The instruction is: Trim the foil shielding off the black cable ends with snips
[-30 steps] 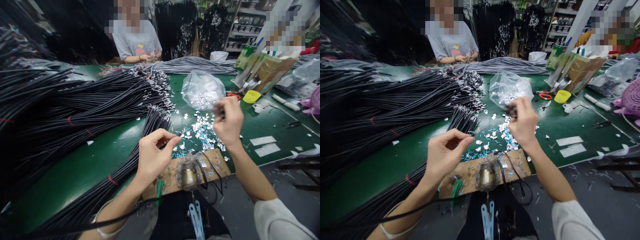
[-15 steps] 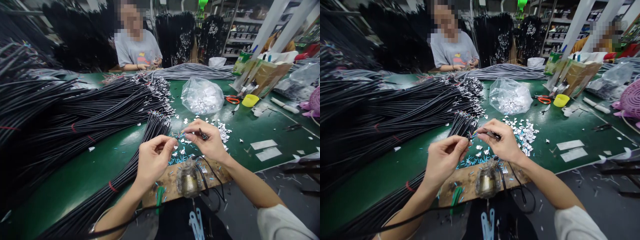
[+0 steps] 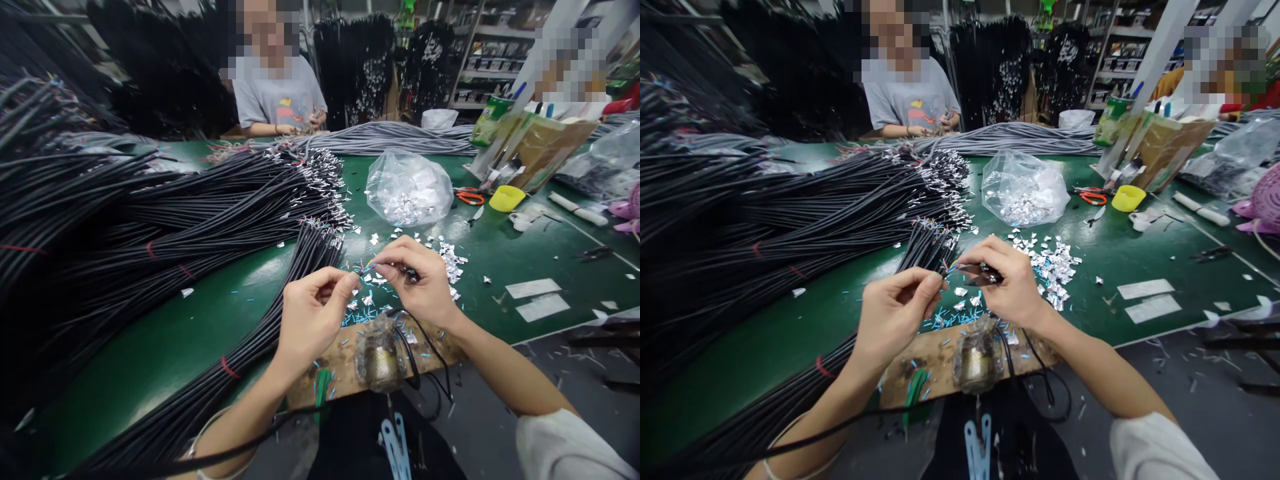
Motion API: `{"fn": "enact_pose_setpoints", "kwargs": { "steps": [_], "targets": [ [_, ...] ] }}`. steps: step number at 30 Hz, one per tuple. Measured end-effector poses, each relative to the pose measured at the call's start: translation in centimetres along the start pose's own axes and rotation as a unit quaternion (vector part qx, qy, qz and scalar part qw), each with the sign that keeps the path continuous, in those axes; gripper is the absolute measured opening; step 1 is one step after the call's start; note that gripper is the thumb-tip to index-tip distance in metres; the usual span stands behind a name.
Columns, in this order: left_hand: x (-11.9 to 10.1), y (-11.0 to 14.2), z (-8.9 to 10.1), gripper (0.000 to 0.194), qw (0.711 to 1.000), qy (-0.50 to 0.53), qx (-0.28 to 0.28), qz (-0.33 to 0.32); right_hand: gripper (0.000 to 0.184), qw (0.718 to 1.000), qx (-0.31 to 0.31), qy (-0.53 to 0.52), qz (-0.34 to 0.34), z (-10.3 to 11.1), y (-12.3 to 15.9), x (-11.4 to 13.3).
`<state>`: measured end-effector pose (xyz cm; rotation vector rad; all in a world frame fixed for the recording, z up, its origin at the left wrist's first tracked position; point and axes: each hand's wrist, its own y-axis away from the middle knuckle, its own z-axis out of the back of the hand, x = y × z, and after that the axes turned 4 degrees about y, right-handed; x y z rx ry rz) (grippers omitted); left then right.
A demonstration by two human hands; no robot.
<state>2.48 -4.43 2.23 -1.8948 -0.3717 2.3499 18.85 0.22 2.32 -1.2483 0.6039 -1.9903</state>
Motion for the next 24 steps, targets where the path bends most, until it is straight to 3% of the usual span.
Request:
{"fn": "enact_pose_setpoints", "kwargs": {
  "steps": [9, 12, 24],
  "targets": [
    [0.22, -0.05, -0.01, 0.034, 0.998, 0.059, 0.022, 0.025, 0.012, 0.997, 0.01, -0.052, -0.062, -1.03, 0.26, -0.13],
    [0.19, -0.04, -0.05, 0.034, 0.998, 0.056, 0.02, 0.025, 0.009, 0.994, -0.012, -0.061, -0.087, -0.85, 0.07, 0.22],
    [0.45, 0.05, -0.43, 0.03, 0.999, 0.026, -0.004, 0.024, 0.01, 0.999, -0.033, 0.003, -0.008, -0.8, 0.43, -0.02]
  ]
}}
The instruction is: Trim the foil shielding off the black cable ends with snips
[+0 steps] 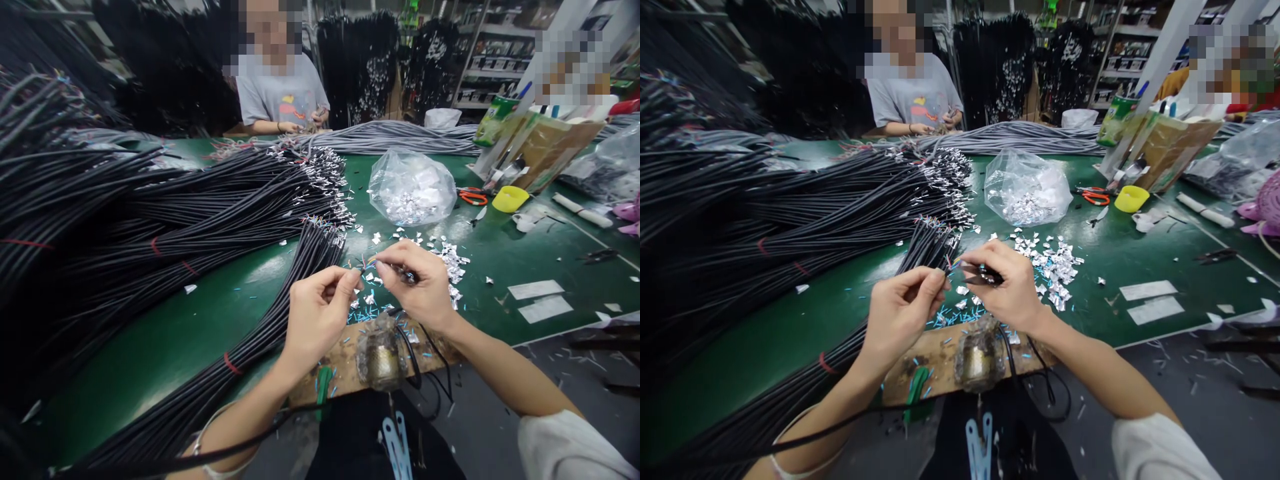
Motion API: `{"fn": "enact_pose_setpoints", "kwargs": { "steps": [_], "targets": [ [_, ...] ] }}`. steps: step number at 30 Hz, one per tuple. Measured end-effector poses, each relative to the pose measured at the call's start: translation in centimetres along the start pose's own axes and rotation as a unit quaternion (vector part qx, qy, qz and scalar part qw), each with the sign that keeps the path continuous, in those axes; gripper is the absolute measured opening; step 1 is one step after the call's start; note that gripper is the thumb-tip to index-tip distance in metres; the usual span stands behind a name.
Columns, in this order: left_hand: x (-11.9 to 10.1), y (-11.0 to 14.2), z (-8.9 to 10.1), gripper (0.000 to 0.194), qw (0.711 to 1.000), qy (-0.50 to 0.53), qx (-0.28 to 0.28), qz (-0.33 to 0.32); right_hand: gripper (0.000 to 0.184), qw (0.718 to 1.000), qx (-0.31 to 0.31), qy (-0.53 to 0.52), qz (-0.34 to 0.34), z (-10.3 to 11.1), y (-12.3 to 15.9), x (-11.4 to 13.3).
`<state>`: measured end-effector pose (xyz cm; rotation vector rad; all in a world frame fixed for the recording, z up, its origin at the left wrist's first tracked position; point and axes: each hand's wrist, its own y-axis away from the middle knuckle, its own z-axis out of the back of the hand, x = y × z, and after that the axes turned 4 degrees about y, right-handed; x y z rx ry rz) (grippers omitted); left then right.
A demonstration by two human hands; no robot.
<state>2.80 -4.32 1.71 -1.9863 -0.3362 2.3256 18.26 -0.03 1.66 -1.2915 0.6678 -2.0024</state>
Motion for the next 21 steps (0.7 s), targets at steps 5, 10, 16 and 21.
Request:
{"fn": "enact_pose_setpoints", "kwargs": {
  "steps": [5, 10, 16, 21],
  "targets": [
    [0.14, -0.04, 0.01, 0.032, 1.0, 0.016, 0.006, 0.011, 0.009, 1.0, -0.012, -0.003, 0.006, -0.13, 0.0, -0.02],
    [0.05, -0.09, 0.16, 0.035, 0.999, 0.043, 0.018, 0.016, 0.016, 0.999, 0.016, -0.025, -0.013, -0.21, 0.14, -0.19],
    [0.1, -0.12, 0.17, 0.035, 0.999, 0.029, 0.023, 0.007, 0.013, 0.999, -0.003, -0.021, -0.049, 0.09, 0.07, -0.03],
    [0.18, 0.12, 0.08, 0.028, 0.998, -0.035, -0.012, -0.043, 0.007, 0.997, -0.005, -0.035, -0.062, 0.12, -0.09, 0.22]
  ]
}}
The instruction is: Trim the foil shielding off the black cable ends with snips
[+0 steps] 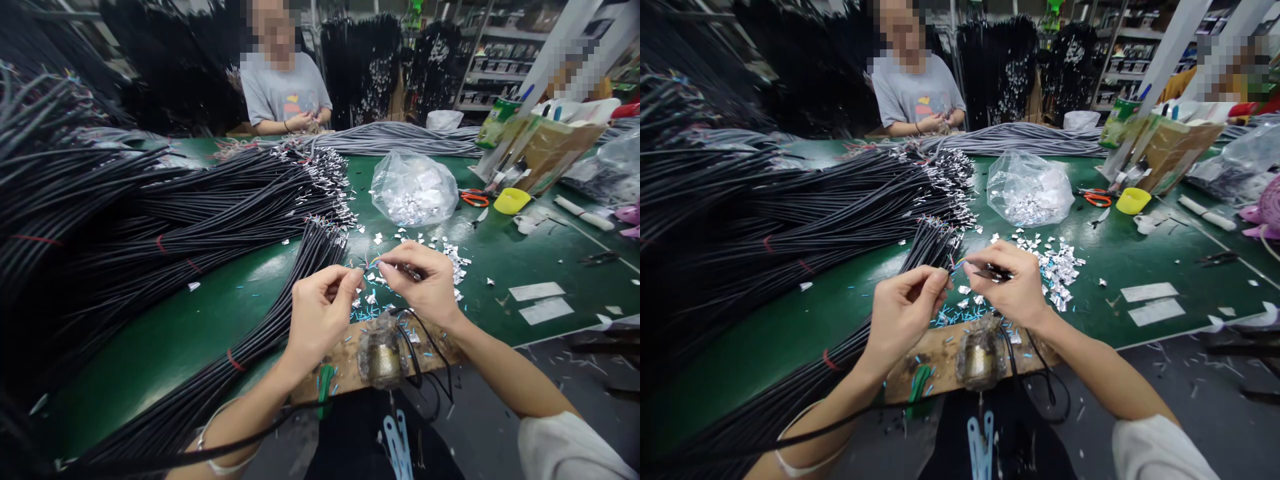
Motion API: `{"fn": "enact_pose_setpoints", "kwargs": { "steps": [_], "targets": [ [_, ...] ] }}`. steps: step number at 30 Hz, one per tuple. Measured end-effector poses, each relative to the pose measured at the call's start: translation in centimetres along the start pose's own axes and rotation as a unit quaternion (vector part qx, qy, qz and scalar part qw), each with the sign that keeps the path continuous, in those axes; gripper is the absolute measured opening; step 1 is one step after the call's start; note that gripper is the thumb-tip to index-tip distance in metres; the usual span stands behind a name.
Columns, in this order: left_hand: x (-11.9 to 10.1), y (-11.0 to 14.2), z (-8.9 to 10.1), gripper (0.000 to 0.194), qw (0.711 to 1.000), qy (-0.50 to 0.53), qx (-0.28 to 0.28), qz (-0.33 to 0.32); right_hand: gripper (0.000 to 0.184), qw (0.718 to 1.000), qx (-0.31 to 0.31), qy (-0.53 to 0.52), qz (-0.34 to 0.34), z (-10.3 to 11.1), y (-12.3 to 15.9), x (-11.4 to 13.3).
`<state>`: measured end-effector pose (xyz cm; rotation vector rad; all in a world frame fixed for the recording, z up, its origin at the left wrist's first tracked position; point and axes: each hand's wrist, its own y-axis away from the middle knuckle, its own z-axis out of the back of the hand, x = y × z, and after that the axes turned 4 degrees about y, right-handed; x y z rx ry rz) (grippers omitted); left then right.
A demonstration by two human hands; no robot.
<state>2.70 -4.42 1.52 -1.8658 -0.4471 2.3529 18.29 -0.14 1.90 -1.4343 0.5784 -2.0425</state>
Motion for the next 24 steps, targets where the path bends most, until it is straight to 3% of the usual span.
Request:
{"fn": "enact_pose_setpoints", "kwargs": {
  "steps": [7, 11, 13, 16, 19, 22, 24],
  "targets": [
    [0.0, 0.2, -0.2, 0.013, 0.988, -0.091, -0.065, -0.106, 0.004, 1.0, -0.01, -0.009, -0.012, 0.0, -0.2, 0.3],
    [0.0, 0.2, -0.3, 0.013, 0.986, -0.094, -0.067, -0.117, 0.004, 0.99, 0.004, -0.083, -0.112, 0.0, -0.4, 0.4],
    [0.0, 0.2, -0.2, 0.014, 0.985, -0.095, -0.059, -0.131, 0.005, 0.958, 0.04, -0.19, -0.21, 0.0, -0.6, 0.1],
    [0.0, 0.2, 0.1, 0.017, 0.984, -0.098, -0.021, -0.146, 0.008, 0.858, 0.137, -0.346, -0.354, 0.0, -0.9, -0.6],
    [0.0, 0.0, 0.4, 0.025, 0.988, -0.08, 0.059, -0.117, 0.007, 0.786, 0.226, -0.415, -0.4, 0.1, -1.1, -1.2],
    [-0.1, -0.1, 0.7, 0.035, 0.99, -0.024, 0.123, -0.066, 0.009, 0.76, 0.277, -0.436, -0.395, 0.1, -1.2, -1.3],
    [0.0, -0.2, 0.8, 0.038, 0.989, 0.019, 0.143, -0.032, 0.013, 0.769, 0.293, -0.42, -0.382, 0.0, -1.0, -1.1]
  ]
}}
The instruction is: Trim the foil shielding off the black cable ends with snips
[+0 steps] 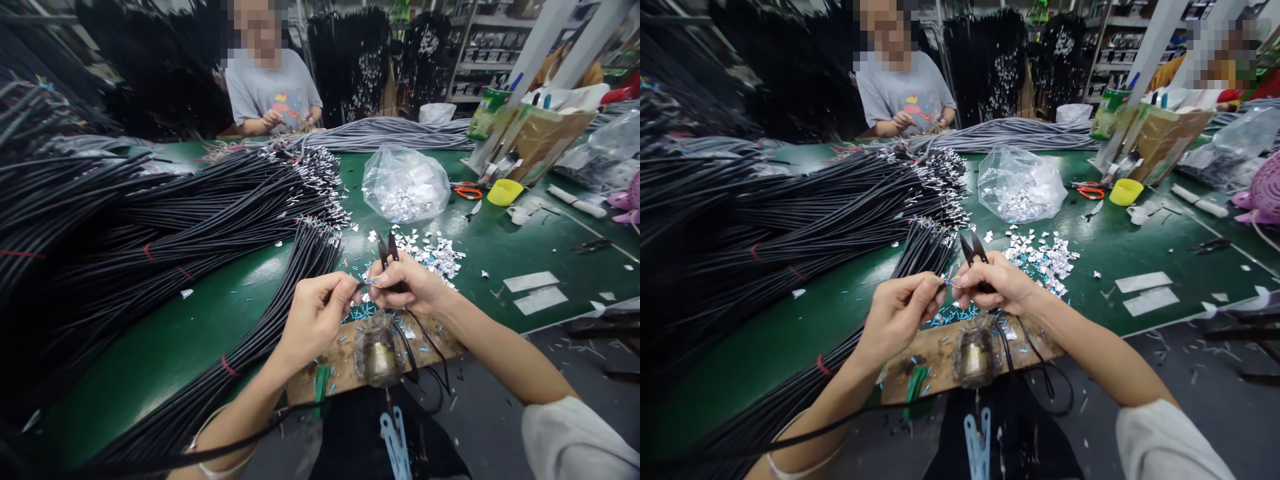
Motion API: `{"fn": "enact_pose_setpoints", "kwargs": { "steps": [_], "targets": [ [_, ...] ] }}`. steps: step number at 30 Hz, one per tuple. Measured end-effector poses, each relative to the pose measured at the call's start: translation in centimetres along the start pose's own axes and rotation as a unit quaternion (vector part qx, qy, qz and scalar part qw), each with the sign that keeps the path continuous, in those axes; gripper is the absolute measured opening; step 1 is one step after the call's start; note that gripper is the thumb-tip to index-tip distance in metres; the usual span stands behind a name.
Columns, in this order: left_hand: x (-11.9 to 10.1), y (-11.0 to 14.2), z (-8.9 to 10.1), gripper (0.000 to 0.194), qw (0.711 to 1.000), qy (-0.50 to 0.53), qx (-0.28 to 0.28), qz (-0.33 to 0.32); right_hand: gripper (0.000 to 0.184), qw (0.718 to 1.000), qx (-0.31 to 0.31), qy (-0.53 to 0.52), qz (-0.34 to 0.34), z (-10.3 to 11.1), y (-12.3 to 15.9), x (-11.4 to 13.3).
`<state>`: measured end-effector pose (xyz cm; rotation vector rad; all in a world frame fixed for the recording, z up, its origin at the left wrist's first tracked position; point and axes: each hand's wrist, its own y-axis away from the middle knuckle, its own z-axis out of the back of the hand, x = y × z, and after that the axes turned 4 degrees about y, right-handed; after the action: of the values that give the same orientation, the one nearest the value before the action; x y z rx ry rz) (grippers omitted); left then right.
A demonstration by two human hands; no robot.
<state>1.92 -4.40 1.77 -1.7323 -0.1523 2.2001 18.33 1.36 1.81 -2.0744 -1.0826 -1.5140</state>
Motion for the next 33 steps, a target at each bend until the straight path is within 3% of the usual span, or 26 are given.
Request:
{"fn": "enact_pose_setpoints", "kwargs": {
  "steps": [3, 6, 9, 11, 13, 18, 21, 24, 26, 29, 31, 33],
  "targets": [
    [0.0, -0.1, 0.0, 0.039, 0.998, 0.056, -0.012, 0.035, 0.015, 0.99, -0.088, 0.083, 0.078, -0.6, 0.2, -0.3],
    [0.0, -0.2, -0.2, 0.038, 0.994, 0.084, -0.057, 0.051, 0.018, 0.937, -0.205, 0.194, 0.205, -1.2, 0.6, -0.6],
    [-0.1, -0.3, -0.4, 0.038, 0.992, 0.072, -0.087, 0.052, 0.02, 0.883, -0.247, 0.281, 0.284, -1.6, 1.0, -0.7],
    [-0.1, -0.3, -0.5, 0.037, 0.992, 0.06, -0.095, 0.049, 0.016, 0.866, -0.258, 0.3, 0.307, -1.7, 1.0, -0.8],
    [0.0, -0.3, -0.5, 0.036, 0.992, 0.057, -0.098, 0.047, 0.014, 0.871, -0.26, 0.282, 0.306, -1.7, 0.8, -1.0],
    [-0.1, -0.2, -0.7, 0.035, 0.992, 0.059, -0.099, 0.054, 0.016, 0.917, -0.236, 0.18, 0.265, -1.6, 0.2, -1.4],
    [0.0, -0.1, -1.0, 0.032, 0.991, 0.053, -0.106, 0.058, 0.016, 0.907, -0.248, 0.191, 0.283, -1.8, 0.1, -1.7],
    [0.3, 0.2, -1.5, 0.024, 0.991, 0.047, -0.109, 0.055, 0.013, 0.841, -0.299, 0.304, 0.333, -1.8, 0.2, -2.0],
    [0.5, 0.4, -1.8, 0.021, 0.993, 0.046, -0.098, 0.056, 0.011, 0.765, -0.317, 0.406, 0.385, -1.5, 0.3, -2.2],
    [0.5, 0.3, -1.8, 0.025, 0.992, 0.058, -0.093, 0.062, 0.014, 0.669, -0.281, 0.523, 0.447, -0.7, 0.4, -2.4],
    [0.4, -0.1, -1.2, 0.028, 0.988, 0.07, -0.127, 0.057, 0.017, 0.64, -0.242, 0.574, 0.449, -0.2, 0.5, -2.2],
    [0.5, -0.7, -0.1, 0.029, 0.98, 0.058, -0.186, 0.04, 0.017, 0.641, -0.233, 0.591, 0.431, 0.4, 0.5, -1.8]
  ]
}}
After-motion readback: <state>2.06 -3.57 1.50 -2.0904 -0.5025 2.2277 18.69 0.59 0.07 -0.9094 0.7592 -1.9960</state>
